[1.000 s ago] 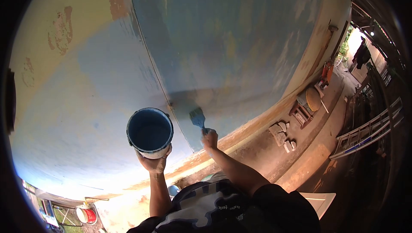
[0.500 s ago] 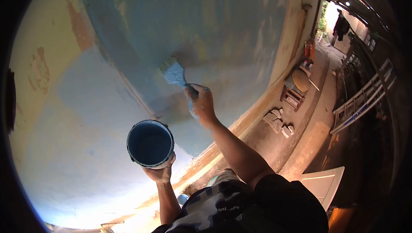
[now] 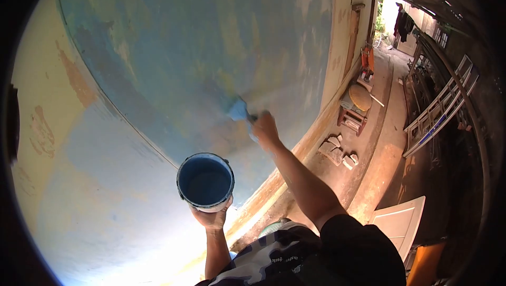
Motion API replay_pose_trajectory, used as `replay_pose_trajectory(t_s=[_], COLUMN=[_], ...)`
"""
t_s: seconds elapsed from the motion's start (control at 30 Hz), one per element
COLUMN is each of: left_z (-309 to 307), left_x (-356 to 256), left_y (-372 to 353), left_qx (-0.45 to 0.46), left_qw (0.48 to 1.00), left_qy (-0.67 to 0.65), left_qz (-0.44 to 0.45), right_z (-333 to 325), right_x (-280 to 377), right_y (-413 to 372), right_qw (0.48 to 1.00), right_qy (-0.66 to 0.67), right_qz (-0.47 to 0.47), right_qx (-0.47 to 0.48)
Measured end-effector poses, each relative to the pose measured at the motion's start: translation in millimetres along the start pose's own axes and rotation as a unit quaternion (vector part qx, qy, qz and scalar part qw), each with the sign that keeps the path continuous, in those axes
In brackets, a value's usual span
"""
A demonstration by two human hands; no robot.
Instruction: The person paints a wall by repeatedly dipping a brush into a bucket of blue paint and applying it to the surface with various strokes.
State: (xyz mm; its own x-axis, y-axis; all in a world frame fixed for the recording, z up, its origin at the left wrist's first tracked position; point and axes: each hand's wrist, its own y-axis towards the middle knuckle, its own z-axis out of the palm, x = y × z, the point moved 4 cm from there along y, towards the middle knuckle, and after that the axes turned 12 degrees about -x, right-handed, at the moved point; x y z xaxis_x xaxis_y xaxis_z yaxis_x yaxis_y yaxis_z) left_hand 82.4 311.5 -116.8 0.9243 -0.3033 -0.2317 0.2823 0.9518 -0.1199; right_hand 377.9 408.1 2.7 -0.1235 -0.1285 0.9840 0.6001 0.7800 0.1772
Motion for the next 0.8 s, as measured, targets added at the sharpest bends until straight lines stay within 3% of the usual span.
replay_pose_trajectory(t_s=[0.03, 0.1, 0.2, 0.23, 0.37, 0.43, 0.47, 0.53, 0.57, 0.63, 0.73, 0.8], left_z=[-1, 11, 22, 26, 39, 37, 36, 37, 39, 41, 41, 41], left_x=[2, 8, 14, 16, 22, 23, 23, 24, 25, 30, 34, 36], left_y=[5, 8, 19, 22, 25, 27, 28, 31, 32, 33, 41, 41], left_qx=[0.004, -0.001, -0.004, 0.014, 0.023, 0.019, 0.014, 0.032, 0.048, 0.039, 0.034, 0.036], left_qw=[1.0, 1.0, 1.0, 0.999, 0.999, 0.999, 0.999, 0.998, 0.997, 0.997, 0.997, 0.996], left_qy=[0.015, 0.013, 0.006, -0.001, -0.016, -0.013, -0.006, -0.003, -0.001, -0.005, -0.004, -0.002], left_qz=[-0.003, -0.01, -0.023, -0.035, -0.043, -0.046, -0.051, -0.054, -0.059, -0.062, -0.07, -0.076], right_z=[2, 0, -1, -2, 1, -9, -14, -20, -18, -12, -6, -13], right_x=[44, 107, 134, 124, -8, -32, -32, -23, -5, 62, 101, 91], right_y=[2, 0, 7, 9, 9, -12, -14, -11, -9, -7, 2, 6], right_qw=[0.993, 0.994, 0.988, 0.988, 1.0, 0.992, 0.992, 0.995, 0.995, 0.983, 0.99, 0.995], right_qy=[-0.1, -0.04, 0.042, 0.042, 0.017, 0.011, 0.011, -0.094, -0.092, -0.135, -0.053, -0.017], right_qz=[-0.069, -0.101, -0.147, -0.148, 0.018, 0.125, 0.124, 0.002, 0.001, -0.127, -0.123, -0.092], right_qx=[-0.012, 0.019, 0.024, 0.023, 0.015, 0.035, 0.037, 0.028, 0.029, 0.004, 0.034, 0.044])
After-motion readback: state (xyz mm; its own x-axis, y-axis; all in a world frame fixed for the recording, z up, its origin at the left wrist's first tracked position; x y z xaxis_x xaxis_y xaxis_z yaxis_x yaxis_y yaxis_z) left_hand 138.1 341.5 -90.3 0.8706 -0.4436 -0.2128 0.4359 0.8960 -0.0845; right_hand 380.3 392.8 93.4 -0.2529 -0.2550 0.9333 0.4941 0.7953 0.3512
